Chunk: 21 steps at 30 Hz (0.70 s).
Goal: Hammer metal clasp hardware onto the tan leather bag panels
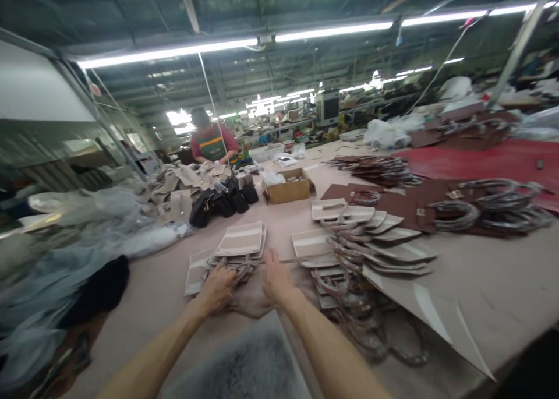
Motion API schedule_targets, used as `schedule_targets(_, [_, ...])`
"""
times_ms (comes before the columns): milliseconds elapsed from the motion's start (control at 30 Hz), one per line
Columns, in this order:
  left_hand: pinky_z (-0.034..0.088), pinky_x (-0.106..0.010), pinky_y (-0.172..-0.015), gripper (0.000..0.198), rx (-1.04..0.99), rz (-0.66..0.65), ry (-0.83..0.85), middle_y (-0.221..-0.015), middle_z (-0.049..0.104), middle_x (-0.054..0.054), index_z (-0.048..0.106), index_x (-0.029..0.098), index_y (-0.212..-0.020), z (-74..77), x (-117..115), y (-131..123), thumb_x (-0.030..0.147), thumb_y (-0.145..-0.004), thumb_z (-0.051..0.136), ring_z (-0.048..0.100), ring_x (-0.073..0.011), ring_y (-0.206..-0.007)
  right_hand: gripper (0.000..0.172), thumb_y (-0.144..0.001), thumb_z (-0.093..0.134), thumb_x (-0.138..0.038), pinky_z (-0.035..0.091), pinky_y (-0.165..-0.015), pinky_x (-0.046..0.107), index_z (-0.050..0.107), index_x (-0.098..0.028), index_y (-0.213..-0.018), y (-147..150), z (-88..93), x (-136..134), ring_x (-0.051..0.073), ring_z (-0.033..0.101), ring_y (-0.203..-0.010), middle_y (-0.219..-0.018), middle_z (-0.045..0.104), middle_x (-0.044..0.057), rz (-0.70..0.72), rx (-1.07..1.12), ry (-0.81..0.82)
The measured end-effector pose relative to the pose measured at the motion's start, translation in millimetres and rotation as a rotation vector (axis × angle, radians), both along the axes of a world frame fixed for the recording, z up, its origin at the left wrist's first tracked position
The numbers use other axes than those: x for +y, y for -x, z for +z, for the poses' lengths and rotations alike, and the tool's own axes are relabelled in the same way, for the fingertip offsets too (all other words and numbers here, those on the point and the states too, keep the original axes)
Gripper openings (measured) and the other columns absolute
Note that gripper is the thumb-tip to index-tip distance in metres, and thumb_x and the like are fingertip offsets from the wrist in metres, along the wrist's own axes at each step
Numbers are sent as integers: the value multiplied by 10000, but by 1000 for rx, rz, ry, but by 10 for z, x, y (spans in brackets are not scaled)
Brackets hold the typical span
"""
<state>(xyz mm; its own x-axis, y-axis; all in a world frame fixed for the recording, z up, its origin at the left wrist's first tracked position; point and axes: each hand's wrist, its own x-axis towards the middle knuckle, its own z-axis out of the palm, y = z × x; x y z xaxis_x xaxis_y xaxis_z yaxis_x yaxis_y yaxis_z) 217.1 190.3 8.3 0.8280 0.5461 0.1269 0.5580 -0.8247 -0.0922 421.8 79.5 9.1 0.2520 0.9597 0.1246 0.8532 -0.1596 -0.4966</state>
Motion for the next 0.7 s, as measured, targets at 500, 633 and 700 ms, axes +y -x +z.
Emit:
schedule_targets(500, [383,-440,-1071,283,-40,57,45,-923,730,-73,641,219,-881,-87,62,-23,135,-935,376,669,-262,-958,375,-1029,471,-435,470,-684,298,564,-193,-758,-231,323,-618,147,553,-704,-720,553,-19,-107,264,-291])
schedule_targets(633, [393,-454,-1107,300,-43,89,44,-995,754,-81,663,228,-1016,-82,42,-31,145,-940,384,680,-262,-1005,423,-1023,375,-478,413,-617,276,489,-233,-697,-326,465,-1302,156,503,-662,-672,490,-16,-152,325,-493])
schedule_targets(700, [413,-455,-1108,334,-46,142,49,-1116,748,-119,630,201,-1202,-39,15,-50,182,-950,412,672,-279,-1105,425,-1015,389,-500,449,-643,283,523,-241,-706,-325,467,-1633,171,529,-686,-697,517,-1,-126,352,-549])
